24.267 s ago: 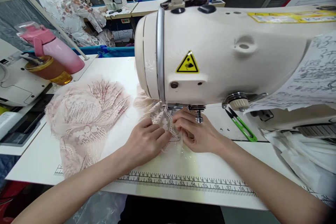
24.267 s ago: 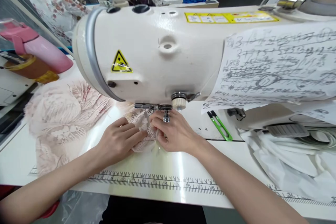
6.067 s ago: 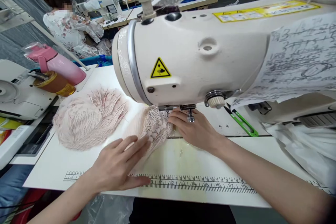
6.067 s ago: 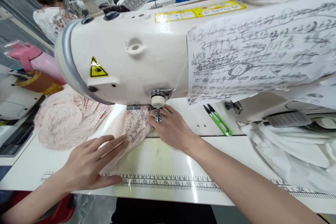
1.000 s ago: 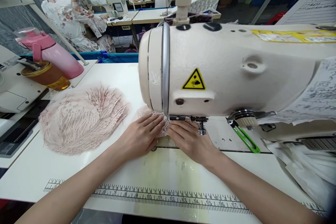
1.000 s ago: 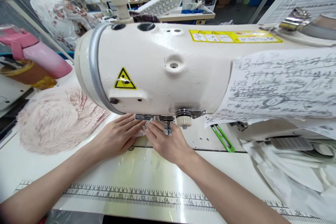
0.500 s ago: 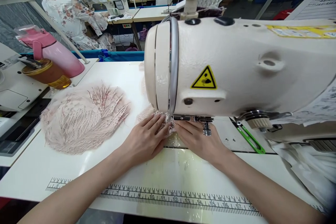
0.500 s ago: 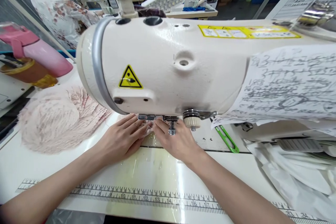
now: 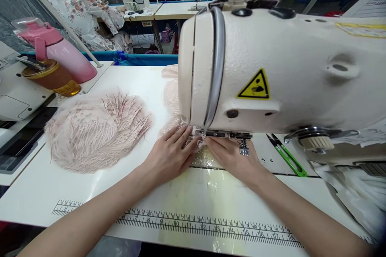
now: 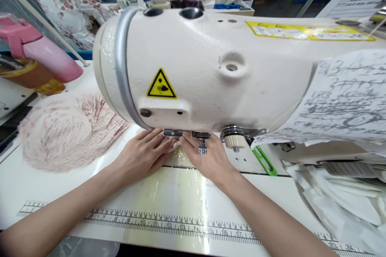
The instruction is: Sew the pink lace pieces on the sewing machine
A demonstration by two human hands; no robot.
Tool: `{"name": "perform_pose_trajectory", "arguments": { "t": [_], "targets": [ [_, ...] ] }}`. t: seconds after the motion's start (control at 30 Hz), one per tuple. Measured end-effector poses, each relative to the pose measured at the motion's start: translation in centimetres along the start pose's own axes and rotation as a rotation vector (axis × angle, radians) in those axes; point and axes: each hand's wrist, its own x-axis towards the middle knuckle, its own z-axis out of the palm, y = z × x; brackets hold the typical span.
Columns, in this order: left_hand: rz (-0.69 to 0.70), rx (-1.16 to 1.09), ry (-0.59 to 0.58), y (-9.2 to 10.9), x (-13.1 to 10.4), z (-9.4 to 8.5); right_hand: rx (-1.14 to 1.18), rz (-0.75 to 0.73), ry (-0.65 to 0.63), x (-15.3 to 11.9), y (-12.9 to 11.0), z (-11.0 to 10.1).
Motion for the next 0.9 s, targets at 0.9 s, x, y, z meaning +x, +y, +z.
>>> {"name": "perform_pose_trajectory", "arguments": {
  "t": [0.9],
  "targets": [
    [0.049, -0.07, 0.064, -1.0, -0.6, -0.1, 0.079, -0.053, -0.094, 1.1, -0.8, 0.7]
  ]
}}
